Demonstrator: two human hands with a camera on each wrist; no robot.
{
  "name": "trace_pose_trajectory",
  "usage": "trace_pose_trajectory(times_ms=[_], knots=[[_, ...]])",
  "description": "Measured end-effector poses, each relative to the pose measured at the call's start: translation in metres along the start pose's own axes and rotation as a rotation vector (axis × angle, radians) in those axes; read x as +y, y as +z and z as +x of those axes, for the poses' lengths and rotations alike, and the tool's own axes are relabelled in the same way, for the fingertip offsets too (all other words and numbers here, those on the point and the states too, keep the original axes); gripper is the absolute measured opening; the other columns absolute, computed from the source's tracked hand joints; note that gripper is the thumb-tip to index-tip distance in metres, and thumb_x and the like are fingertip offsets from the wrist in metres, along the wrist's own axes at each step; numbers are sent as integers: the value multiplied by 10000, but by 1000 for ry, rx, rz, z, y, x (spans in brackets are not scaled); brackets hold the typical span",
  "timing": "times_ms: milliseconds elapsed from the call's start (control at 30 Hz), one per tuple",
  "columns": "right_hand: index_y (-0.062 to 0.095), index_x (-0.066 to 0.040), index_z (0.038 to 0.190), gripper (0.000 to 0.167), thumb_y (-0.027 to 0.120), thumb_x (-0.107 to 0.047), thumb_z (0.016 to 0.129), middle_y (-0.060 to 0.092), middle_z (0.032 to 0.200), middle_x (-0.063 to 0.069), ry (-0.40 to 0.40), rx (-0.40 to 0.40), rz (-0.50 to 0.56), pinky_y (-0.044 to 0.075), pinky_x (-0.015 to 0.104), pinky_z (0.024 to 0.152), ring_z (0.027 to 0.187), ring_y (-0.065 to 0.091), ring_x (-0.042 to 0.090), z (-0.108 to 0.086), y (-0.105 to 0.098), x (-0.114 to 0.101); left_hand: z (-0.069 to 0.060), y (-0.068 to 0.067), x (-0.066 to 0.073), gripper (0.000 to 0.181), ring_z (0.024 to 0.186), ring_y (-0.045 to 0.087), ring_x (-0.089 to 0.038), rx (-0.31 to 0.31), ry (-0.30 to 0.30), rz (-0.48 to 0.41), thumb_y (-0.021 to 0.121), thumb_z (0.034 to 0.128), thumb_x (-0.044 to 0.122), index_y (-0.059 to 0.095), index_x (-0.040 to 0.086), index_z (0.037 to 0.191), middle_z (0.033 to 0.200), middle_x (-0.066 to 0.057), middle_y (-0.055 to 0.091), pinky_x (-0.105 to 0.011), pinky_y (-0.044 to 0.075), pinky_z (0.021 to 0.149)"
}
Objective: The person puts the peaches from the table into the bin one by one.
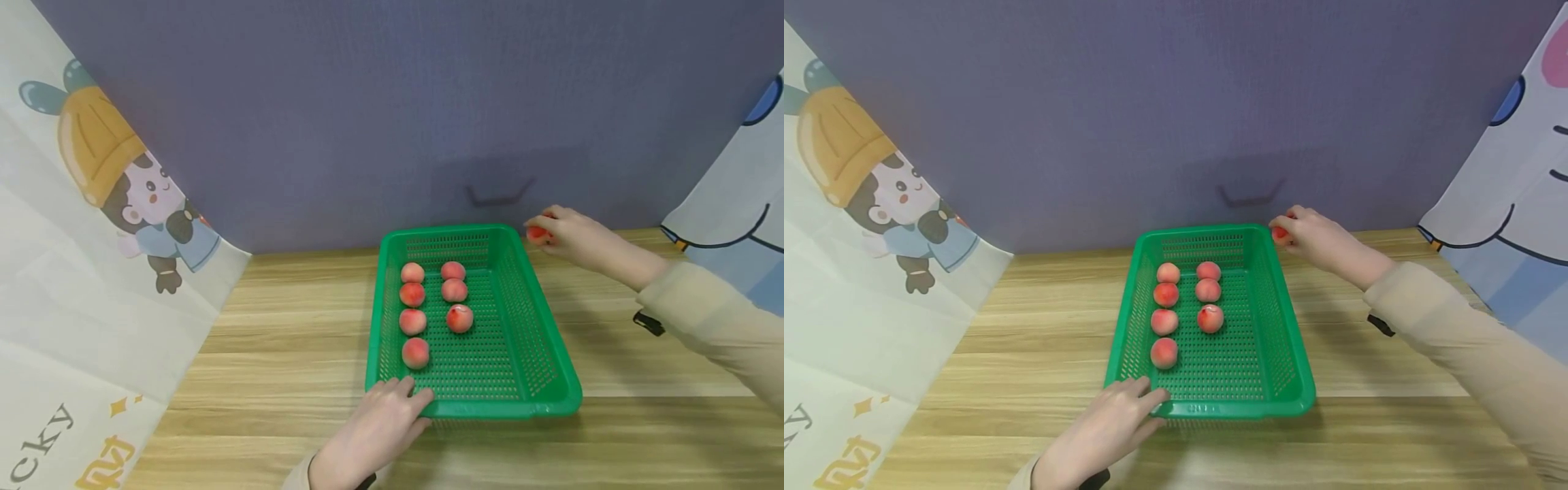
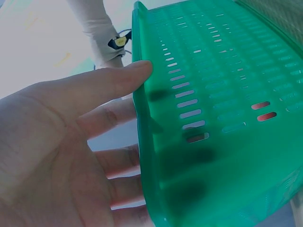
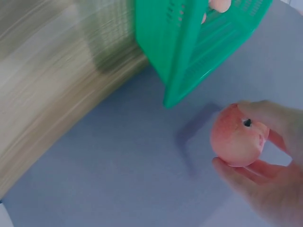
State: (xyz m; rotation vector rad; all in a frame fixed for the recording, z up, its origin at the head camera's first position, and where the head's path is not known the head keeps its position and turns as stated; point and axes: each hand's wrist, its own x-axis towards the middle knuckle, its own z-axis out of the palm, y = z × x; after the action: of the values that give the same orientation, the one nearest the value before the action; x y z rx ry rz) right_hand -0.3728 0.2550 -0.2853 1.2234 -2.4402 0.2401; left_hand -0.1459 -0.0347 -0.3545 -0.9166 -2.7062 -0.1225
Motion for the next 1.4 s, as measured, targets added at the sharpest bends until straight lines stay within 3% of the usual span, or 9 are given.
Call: trace_pose_trajectory(times_ms=[200,500,700,1100,1400], knots=[[606,23,979,349,724,31,651,542,853,228,-84,43,-2,468,393,552,720,549,335,10,3,-11,0,0,0,185,575,491,-84,11,4,15,685,737,275,582,165,844,684,44,488,-171,286,476],[619,15,964,314,693,46,661,554,852,208,-137,24,22,469,348,552,705,551,309,23,6,-32,0,1,0,187,568,491,-86,27,8,24,689,731,275,580,164,835,680,44,489,-170,278,474],[624,-1,962,298,690,33,673,553,835,169,-156,23,34,453,312,533,676,543,268,30,7,-48,0,2,0,203,565,495,-92,62,17,40,707,709,277,577,159,811,678,46,491,-166,284,481],[615,-29,943,265,657,53,695,518,789,87,-166,-3,84,390,254,529,634,444,170,38,12,-68,0,1,0,198,566,488,-79,49,19,28,702,718,281,582,157,817,678,46,493,-157,284,480],[603,-28,931,236,679,11,710,509,782,72,-151,-95,111,418,254,561,653,467,165,44,16,-85,0,0,0,189,569,489,-83,18,7,24,685,735,280,582,164,844,682,45,493,-170,292,476]])
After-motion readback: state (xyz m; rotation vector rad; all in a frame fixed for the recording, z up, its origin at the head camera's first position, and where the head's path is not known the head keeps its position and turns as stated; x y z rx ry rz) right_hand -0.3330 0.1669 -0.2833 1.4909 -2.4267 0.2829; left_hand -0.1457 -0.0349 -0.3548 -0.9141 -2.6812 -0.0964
